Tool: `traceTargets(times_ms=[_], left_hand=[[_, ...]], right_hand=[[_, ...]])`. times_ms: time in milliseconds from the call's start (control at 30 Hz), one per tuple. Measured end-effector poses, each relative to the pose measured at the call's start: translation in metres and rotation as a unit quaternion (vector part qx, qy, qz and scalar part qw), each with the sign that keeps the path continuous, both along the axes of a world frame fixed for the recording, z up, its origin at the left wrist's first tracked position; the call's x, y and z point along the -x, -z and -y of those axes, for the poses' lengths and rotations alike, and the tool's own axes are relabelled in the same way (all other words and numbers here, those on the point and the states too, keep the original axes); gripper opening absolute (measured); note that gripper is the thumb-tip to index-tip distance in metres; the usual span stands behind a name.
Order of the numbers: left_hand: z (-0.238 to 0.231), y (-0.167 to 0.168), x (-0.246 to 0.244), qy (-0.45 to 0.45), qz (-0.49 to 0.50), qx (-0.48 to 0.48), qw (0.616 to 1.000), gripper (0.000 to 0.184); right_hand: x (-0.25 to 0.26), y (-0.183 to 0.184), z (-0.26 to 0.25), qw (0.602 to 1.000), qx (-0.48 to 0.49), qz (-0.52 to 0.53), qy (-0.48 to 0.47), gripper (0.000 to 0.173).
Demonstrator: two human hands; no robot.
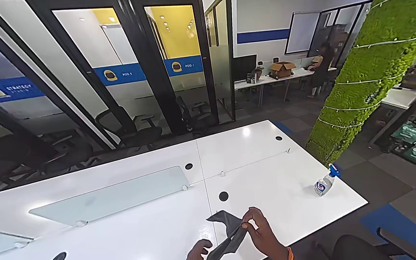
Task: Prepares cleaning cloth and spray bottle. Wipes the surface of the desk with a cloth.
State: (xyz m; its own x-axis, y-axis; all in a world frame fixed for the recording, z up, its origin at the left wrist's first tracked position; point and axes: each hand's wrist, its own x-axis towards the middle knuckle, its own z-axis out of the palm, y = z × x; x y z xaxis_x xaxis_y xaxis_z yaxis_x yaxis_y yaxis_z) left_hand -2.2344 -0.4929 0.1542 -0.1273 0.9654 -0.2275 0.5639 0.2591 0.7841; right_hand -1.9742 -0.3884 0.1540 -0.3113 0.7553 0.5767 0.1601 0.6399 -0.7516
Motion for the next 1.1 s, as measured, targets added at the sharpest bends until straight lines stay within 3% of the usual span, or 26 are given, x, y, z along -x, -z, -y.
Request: traceTargets(times_ms=[233, 533, 700, 867, 1100], left_hand=[[-0.014, -0.035, 0.036, 0.060, 0.069, -0.016, 0.996, 0.018], [-0.013, -0.057, 0.025, 0.023, 0.195, -0.071, 0.978, 0.014], [-0.011, -0.051, 0.027, -0.005, 0.176, -0.091, 0.980, 0.019], [-0.010, -0.052, 0.024, -0.057, 0.125, -0.067, 0.988, 0.014], [-0.011, -0.048, 0.020, -0.074, 0.084, -0.071, 0.991, 0.016]], right_hand=[[-0.015, 0.004, -0.007, 0.995, 0.050, 0.081, 0.016, 0.015], [-0.018, -0.005, -0.009, 0.994, 0.061, -0.037, -0.084, 0.007], [-0.031, -0.005, -0.011, 0.987, 0.072, -0.006, -0.146, 0.007], [-0.031, 0.000, -0.009, 0.983, 0.009, 0.077, -0.164, 0.010], [-0.020, -0.006, 0.001, 0.969, -0.007, 0.171, -0.179, 0.033]])
